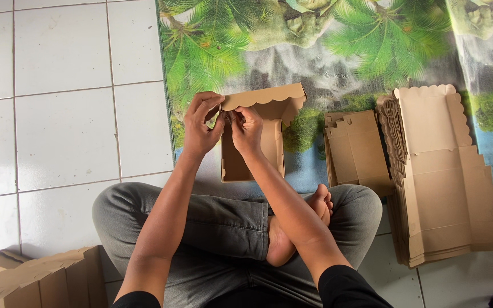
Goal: The person sits on the floor and assembles flat cardboard pieces into boxes. They fold the flaps, interlock the tabs, and press the edges to form the box structure.
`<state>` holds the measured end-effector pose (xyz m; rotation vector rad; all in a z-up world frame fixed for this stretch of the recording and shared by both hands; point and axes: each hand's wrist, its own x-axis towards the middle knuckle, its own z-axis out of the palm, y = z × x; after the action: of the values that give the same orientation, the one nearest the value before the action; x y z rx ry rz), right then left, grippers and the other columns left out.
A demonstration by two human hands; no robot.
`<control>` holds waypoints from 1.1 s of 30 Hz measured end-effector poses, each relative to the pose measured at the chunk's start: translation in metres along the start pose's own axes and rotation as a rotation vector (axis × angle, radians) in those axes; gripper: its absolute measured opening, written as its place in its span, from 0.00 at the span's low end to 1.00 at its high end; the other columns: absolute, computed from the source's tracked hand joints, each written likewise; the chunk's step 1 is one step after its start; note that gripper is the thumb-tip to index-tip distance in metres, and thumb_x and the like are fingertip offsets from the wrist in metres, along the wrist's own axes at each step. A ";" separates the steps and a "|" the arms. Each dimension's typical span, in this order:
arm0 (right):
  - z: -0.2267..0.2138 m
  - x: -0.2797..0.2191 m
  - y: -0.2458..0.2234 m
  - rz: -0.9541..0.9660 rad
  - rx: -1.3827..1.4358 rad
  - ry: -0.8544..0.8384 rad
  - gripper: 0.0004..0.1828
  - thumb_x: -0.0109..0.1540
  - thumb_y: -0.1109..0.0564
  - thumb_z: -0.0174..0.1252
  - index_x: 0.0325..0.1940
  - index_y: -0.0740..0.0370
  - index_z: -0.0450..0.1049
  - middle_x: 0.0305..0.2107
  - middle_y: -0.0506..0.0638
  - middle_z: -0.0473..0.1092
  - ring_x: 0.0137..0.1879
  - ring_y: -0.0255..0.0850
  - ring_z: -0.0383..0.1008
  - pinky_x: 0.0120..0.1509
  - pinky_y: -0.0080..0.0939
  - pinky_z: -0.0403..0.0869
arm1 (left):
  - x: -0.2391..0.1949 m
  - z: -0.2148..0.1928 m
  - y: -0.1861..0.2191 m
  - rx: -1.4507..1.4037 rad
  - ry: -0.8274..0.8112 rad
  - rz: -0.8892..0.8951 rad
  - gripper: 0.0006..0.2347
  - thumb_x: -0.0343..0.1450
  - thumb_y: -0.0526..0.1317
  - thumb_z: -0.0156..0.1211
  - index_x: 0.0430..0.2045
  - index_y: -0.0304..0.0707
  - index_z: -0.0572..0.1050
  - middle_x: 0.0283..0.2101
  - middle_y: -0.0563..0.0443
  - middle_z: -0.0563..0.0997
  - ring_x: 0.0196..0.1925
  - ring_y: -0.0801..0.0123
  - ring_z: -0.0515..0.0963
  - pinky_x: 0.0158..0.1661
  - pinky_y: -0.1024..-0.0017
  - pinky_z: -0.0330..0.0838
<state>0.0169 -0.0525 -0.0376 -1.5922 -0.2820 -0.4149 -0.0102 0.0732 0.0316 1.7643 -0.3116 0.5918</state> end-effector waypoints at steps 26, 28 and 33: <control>-0.048 0.031 -0.039 -0.336 -0.423 0.547 0.18 0.51 0.70 0.46 0.42 0.59 0.66 0.41 0.49 0.60 0.48 0.42 0.60 0.51 0.41 0.60 | -0.016 0.006 -0.039 0.120 0.027 -0.020 0.19 0.71 0.29 0.50 0.58 0.21 0.66 0.44 0.25 0.76 0.45 0.31 0.78 0.43 0.46 0.76; -0.062 0.043 -0.050 -0.339 -0.569 0.554 0.27 0.46 0.70 0.41 0.48 0.59 0.66 0.45 0.51 0.60 0.54 0.46 0.59 0.61 0.47 0.59 | -0.020 0.004 -0.047 0.167 0.043 0.018 0.19 0.71 0.32 0.52 0.58 0.26 0.68 0.42 0.32 0.78 0.43 0.36 0.79 0.40 0.52 0.79; -0.087 0.055 -0.074 0.116 -0.341 -0.069 0.19 0.62 0.71 0.41 0.56 0.75 0.67 0.49 0.72 0.68 0.55 0.64 0.70 0.56 0.59 0.74 | -0.032 0.003 -0.067 0.490 0.098 0.093 0.18 0.70 0.32 0.50 0.54 0.31 0.74 0.39 0.41 0.81 0.35 0.50 0.83 0.35 0.63 0.78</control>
<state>0.0272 -0.1381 0.0557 -1.9489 -0.1760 -0.3301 -0.0027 0.0854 -0.0413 2.1876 -0.1894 0.8727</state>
